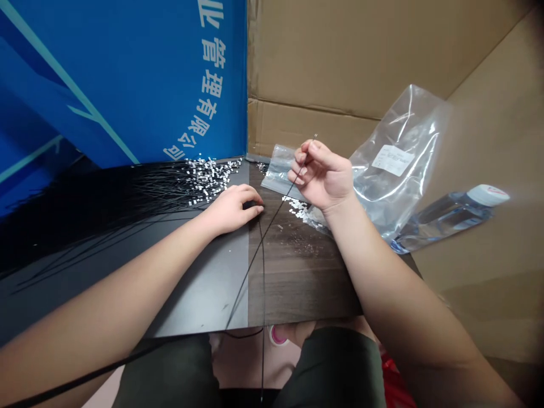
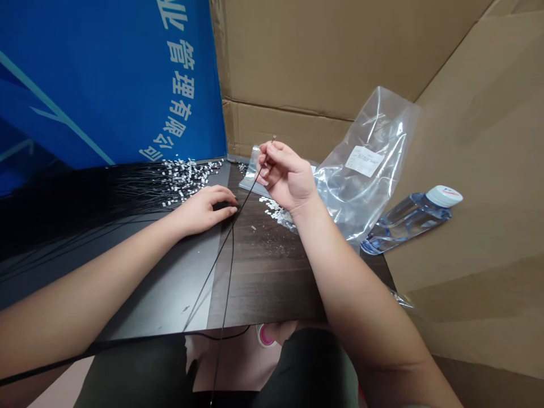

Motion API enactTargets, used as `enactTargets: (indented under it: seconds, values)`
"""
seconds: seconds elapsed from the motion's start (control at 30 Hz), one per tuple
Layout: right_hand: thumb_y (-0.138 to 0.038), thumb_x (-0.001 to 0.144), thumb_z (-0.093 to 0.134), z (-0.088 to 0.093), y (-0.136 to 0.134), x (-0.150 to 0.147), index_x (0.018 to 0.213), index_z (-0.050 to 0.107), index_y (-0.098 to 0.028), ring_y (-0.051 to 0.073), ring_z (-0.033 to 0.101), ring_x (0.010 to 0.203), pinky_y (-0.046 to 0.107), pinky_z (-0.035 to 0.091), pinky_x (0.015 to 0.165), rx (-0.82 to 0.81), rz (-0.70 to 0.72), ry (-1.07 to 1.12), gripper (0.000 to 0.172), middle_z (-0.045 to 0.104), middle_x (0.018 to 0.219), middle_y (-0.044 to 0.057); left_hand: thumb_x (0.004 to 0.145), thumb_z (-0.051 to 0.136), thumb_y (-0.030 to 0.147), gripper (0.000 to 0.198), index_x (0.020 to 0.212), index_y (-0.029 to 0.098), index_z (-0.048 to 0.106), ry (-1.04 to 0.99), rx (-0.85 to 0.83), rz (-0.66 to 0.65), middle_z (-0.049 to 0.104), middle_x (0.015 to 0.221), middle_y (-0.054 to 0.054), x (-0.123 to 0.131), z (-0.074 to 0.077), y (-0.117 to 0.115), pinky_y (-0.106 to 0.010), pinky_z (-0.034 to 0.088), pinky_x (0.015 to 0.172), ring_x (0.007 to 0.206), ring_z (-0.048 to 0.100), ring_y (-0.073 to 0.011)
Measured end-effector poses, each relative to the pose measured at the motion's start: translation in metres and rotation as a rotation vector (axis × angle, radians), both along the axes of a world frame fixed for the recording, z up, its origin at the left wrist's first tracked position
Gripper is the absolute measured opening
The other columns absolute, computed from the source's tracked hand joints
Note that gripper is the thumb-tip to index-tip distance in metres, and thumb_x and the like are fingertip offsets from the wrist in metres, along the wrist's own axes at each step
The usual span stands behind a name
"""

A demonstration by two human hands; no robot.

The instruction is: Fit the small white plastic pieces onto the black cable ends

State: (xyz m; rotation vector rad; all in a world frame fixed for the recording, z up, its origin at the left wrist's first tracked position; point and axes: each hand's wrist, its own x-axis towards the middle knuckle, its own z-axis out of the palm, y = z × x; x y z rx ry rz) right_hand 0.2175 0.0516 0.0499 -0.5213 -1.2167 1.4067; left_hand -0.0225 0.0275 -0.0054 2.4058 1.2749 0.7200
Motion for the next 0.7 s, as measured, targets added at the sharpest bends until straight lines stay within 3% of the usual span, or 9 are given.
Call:
enactTargets:
  seconds: [0.13, 0.27, 0.37, 0.5, 0.7]
  values:
    - [-0.053, 0.086, 0.081, 0.008, -0.006, 0.005, 0.093, 0.066, -0.025, 0.013, 0.053, 0.063, 0.029, 0.041, 0.054, -0.012, 0.052, -0.003, 0.033, 0.060, 0.075, -0.001, 0.097, 0.066, 0.045, 0.026, 0.113, 0.029, 0.079, 0.150, 0.053, 0.081, 0.075, 0.130, -0.005, 0.002, -0.006, -0.001, -0.052, 0.040, 0.109, 0.123, 0.064, -0.0317]
    - [-0.049, 0.086, 0.082, 0.012, -0.005, 0.004, 0.092, 0.067, -0.024, 0.013, 0.053, 0.065, 0.030, 0.039, 0.055, -0.032, 0.067, 0.005, 0.029, 0.058, 0.076, -0.001, 0.100, 0.062, 0.034, 0.020, 0.106, 0.025, 0.079, 0.171, 0.168, 0.217, 0.077, 0.124, -0.006, 0.011, -0.004, 0.000, -0.050, 0.039, 0.103, 0.118, 0.065, -0.0315]
    - [-0.042, 0.084, 0.082, 0.010, -0.005, 0.005, 0.088, 0.066, -0.023, 0.013, 0.051, 0.065, 0.030, 0.038, 0.056, -0.060, 0.081, 0.023, 0.025, 0.058, 0.077, 0.000, 0.100, 0.061, 0.037, 0.022, 0.100, 0.023, 0.079, 0.184, 0.176, 0.260, 0.077, 0.113, -0.009, 0.023, 0.005, 0.007, -0.048, 0.043, 0.096, 0.109, 0.065, -0.0314]
    - [-0.040, 0.082, 0.083, 0.000, -0.007, 0.007, 0.085, 0.064, -0.023, 0.012, 0.046, 0.062, 0.029, 0.038, 0.055, -0.112, 0.098, 0.059, 0.026, 0.058, 0.076, -0.001, 0.096, 0.066, 0.031, 0.014, 0.096, 0.023, 0.078, 0.208, 0.107, 0.094, 0.077, 0.103, -0.007, 0.045, 0.011, 0.025, -0.043, 0.046, 0.091, 0.100, 0.066, -0.0274]
    - [-0.041, 0.083, 0.084, -0.012, -0.004, 0.005, 0.087, 0.063, -0.023, 0.012, 0.047, 0.061, 0.029, 0.040, 0.053, -0.116, 0.094, 0.134, 0.028, 0.059, 0.075, -0.002, 0.097, 0.059, 0.023, 0.021, 0.112, 0.024, 0.073, 0.164, 0.138, -0.028, 0.073, 0.117, -0.007, 0.059, -0.005, 0.038, -0.043, 0.046, 0.096, 0.111, 0.064, -0.0271]
